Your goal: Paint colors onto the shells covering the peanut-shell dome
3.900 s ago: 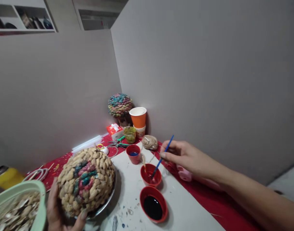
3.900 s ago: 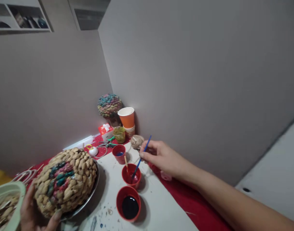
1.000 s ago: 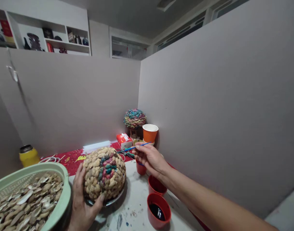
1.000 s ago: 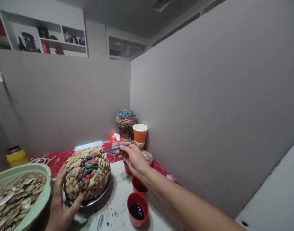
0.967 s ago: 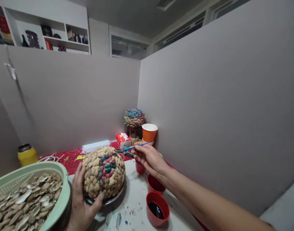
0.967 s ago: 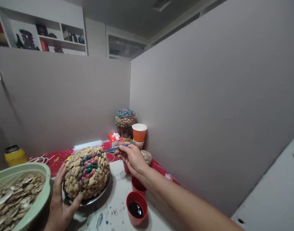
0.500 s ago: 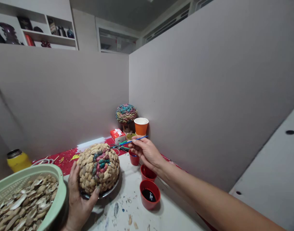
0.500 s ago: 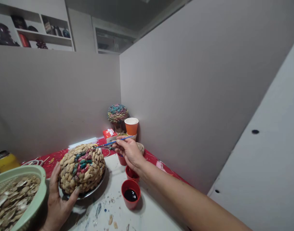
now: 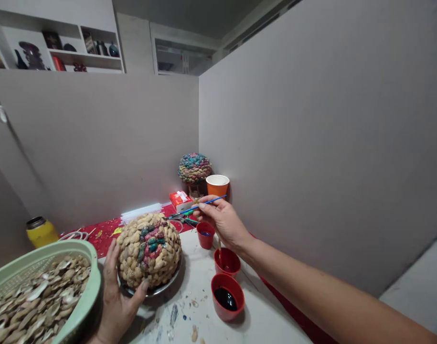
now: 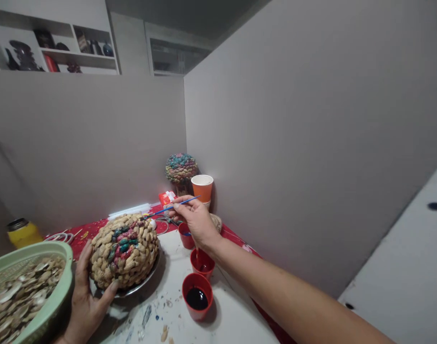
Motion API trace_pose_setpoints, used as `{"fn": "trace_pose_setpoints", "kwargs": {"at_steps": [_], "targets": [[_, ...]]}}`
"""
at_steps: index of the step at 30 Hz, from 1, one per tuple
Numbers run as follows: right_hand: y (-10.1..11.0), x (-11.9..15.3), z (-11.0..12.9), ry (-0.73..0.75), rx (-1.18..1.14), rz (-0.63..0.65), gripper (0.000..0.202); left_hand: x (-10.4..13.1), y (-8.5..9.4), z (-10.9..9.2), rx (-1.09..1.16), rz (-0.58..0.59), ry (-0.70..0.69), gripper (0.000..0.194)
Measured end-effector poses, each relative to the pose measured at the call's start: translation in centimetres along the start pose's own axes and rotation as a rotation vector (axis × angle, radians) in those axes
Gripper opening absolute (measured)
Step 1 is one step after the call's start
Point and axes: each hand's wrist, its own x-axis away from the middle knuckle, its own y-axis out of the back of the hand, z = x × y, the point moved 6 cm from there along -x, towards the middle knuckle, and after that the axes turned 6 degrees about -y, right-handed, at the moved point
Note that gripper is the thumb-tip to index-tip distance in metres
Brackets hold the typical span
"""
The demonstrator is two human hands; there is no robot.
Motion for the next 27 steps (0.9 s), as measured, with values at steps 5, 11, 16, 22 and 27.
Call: {"fn": "trace_pose_setpoints", "kwargs": {"at_steps": [5,11,16,22,27], "targets": [[-1.0,-0.2,-0.4,0.007,-0.01,0.022,0.039,0.2,0.0,0.2,0.019,0.015,0.031,0.086],[-1.6,-0.6,-1.2,-0.013,-0.013,0.031,0.042,0.3,0.2,0.2,0.028,0.02,0.05,0.087],[-0.6,-0.7,-0.9,-0.023,-0.03,0.001,0.044,0.5,0.3,0.7,0.051,0.035,0.097,0.09],[-0.9,-0.7,-0.4,-0.042,-0.067,0.004,0.04,0.2,0.4,0.2,0.012,0.027,0.076,0.087],[-1.5,-1.2,-0.3,-0.091,-0.13,0.006,0.036,0.2,0.2,0.4,0.023,0.07,0.115,0.087]]}}
